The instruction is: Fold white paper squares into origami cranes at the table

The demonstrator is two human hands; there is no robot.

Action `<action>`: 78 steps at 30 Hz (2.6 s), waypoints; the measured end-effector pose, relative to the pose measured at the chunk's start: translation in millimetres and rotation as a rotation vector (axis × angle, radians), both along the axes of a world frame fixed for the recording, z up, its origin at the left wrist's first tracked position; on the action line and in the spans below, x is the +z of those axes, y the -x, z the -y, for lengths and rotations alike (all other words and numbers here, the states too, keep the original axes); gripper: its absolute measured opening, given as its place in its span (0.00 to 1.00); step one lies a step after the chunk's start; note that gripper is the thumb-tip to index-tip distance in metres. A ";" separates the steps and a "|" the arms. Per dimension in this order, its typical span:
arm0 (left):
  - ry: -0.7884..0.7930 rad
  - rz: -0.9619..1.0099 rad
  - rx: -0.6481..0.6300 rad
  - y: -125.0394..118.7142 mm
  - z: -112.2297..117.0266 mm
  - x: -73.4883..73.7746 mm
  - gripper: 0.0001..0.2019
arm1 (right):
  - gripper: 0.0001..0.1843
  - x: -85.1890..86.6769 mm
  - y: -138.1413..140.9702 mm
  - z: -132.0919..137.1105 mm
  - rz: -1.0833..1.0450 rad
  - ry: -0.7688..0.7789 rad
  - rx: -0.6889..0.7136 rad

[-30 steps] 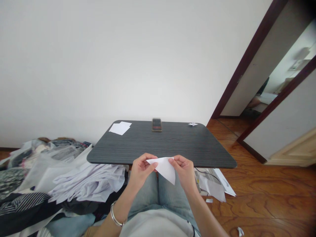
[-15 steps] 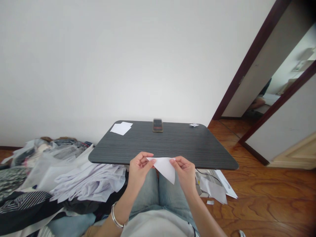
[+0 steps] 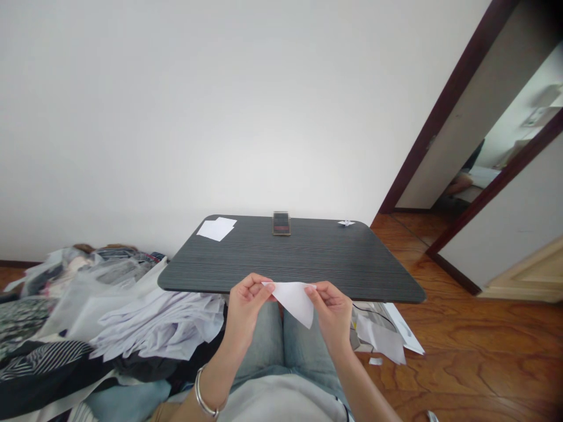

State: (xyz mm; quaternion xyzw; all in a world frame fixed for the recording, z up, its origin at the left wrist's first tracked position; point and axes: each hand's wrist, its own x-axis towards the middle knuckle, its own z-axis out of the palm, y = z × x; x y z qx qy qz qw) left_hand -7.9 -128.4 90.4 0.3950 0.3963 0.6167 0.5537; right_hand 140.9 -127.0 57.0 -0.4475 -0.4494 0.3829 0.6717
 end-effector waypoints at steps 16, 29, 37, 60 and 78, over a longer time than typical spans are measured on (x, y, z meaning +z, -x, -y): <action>-0.032 0.023 0.047 -1.7 5.0 0.9 0.08 | 0.11 1.0 -0.1 2.9 0.062 -0.078 -0.070; -0.036 0.043 0.058 -3.0 7.4 8.8 0.08 | 0.09 0.5 -1.2 3.4 0.035 -0.089 -0.084; -0.050 0.022 0.072 -2.8 9.3 9.8 0.08 | 0.09 0.1 -1.0 3.6 0.018 -0.082 -0.071; -0.039 0.009 0.018 0.5 9.6 8.6 0.09 | 0.09 -0.2 -1.6 3.0 -0.026 -0.062 -0.053; -0.125 0.004 0.023 -1.1 17.9 17.7 0.04 | 0.06 -4.2 -3.3 5.0 -0.068 -0.117 -0.074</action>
